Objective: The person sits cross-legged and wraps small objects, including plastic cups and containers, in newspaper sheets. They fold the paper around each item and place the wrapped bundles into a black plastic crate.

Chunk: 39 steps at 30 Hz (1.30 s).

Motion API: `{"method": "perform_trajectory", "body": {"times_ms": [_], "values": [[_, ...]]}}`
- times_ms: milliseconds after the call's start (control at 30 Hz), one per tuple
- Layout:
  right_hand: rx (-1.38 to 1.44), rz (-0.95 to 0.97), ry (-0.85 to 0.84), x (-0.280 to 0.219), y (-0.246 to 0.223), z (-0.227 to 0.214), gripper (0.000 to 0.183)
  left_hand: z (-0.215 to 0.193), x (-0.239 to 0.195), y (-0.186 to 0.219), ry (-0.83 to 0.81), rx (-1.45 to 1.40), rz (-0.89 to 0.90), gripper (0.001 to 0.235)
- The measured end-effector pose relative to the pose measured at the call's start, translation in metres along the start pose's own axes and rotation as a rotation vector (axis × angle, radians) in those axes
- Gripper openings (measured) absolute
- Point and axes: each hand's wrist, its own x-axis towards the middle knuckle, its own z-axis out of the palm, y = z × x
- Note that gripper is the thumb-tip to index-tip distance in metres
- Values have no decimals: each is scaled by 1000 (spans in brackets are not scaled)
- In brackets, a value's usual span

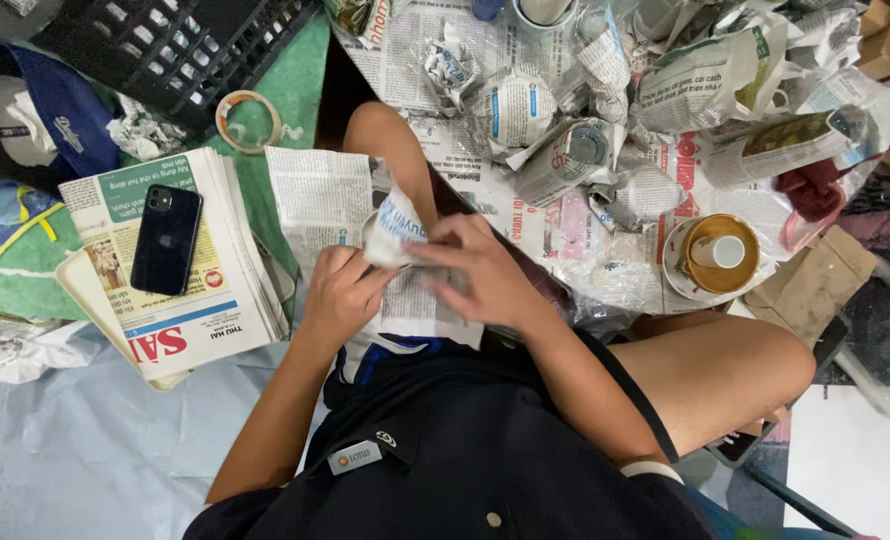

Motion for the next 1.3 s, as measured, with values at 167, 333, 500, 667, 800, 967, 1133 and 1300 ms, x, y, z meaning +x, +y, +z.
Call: {"method": "perform_trajectory", "body": {"times_ms": [167,333,500,667,800,967,1133,1300], "values": [[-229,-74,-130,18,-13,4,67,-7,-15,-7,-27,-282,-211,35],[-143,40,-206,17,-13,17,79,-10,-6,-48,487,57,-342,52],[-207,30,-192,19,-13,28,81,-20,12,-80,282,-900,-924,46],[-212,24,-165,19,-12,33,78,-46,16,-31,-139,-261,-772,22],[-193,6,-176,15,-6,36,74,-49,34,6,-185,-162,5,30],[-23,-60,-214,1,4,21,68,-47,44,7,-311,-141,-4,31],[65,-330,-161,-20,16,2,78,-42,40,-1,-379,-72,-28,33],[-248,-454,-66,-27,23,18,30,-39,40,0,-396,-76,-19,31]]}}
